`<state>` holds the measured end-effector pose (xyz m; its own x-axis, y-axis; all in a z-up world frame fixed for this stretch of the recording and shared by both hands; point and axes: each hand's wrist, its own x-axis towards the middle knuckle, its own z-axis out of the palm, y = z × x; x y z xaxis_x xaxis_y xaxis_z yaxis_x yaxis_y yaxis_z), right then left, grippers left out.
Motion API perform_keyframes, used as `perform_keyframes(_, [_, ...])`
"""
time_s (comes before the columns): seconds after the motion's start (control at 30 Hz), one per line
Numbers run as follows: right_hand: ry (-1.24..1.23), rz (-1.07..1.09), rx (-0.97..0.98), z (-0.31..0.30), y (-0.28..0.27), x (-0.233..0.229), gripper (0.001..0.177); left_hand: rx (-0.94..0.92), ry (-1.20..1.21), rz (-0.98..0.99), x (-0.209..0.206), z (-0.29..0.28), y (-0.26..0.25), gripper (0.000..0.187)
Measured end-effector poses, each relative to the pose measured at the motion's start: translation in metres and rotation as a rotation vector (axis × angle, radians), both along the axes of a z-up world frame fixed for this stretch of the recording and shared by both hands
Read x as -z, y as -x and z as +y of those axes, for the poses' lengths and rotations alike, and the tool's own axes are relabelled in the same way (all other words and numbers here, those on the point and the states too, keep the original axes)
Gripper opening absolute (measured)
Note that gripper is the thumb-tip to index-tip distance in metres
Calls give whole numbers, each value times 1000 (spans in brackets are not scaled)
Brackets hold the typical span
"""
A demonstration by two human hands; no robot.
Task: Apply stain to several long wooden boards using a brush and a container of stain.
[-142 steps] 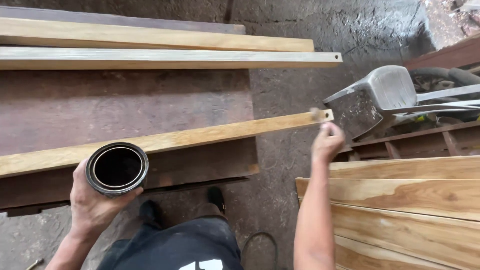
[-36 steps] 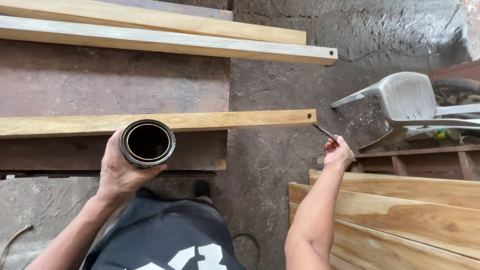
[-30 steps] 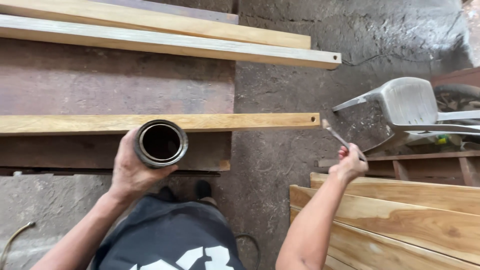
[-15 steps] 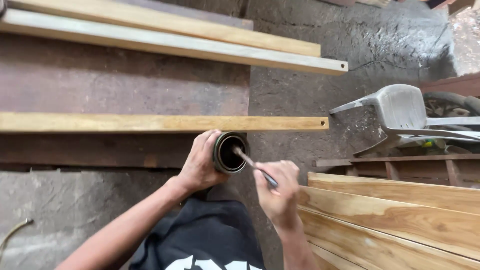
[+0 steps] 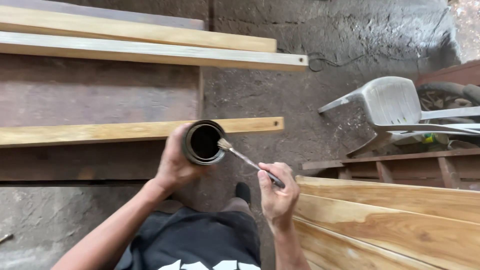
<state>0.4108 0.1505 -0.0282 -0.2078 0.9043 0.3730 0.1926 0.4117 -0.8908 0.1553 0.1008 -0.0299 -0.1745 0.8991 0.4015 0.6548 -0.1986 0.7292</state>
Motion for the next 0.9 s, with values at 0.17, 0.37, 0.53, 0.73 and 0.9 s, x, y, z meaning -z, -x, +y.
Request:
perform_keyframes(0.17, [370, 478, 17, 49, -90, 76, 16, -72, -21, -161, -3, 39, -70, 95])
perform_keyframes(0.37, [645, 639, 278, 119, -148, 161, 20, -297, 105, -2, -9, 49, -119, 99])
perform_keyframes(0.53, [682, 657, 278, 154, -122, 198, 22, -378, 198, -18, -11, 49, -148, 101])
perform_keyframes(0.73, [789, 762, 290, 153, -88, 256, 21, -406, 207, 50, -10, 50, -163, 100])
perform_keyframes(0.9, [805, 747, 304, 164, -84, 234, 21, -392, 203, 81, -15, 56, -166, 100])
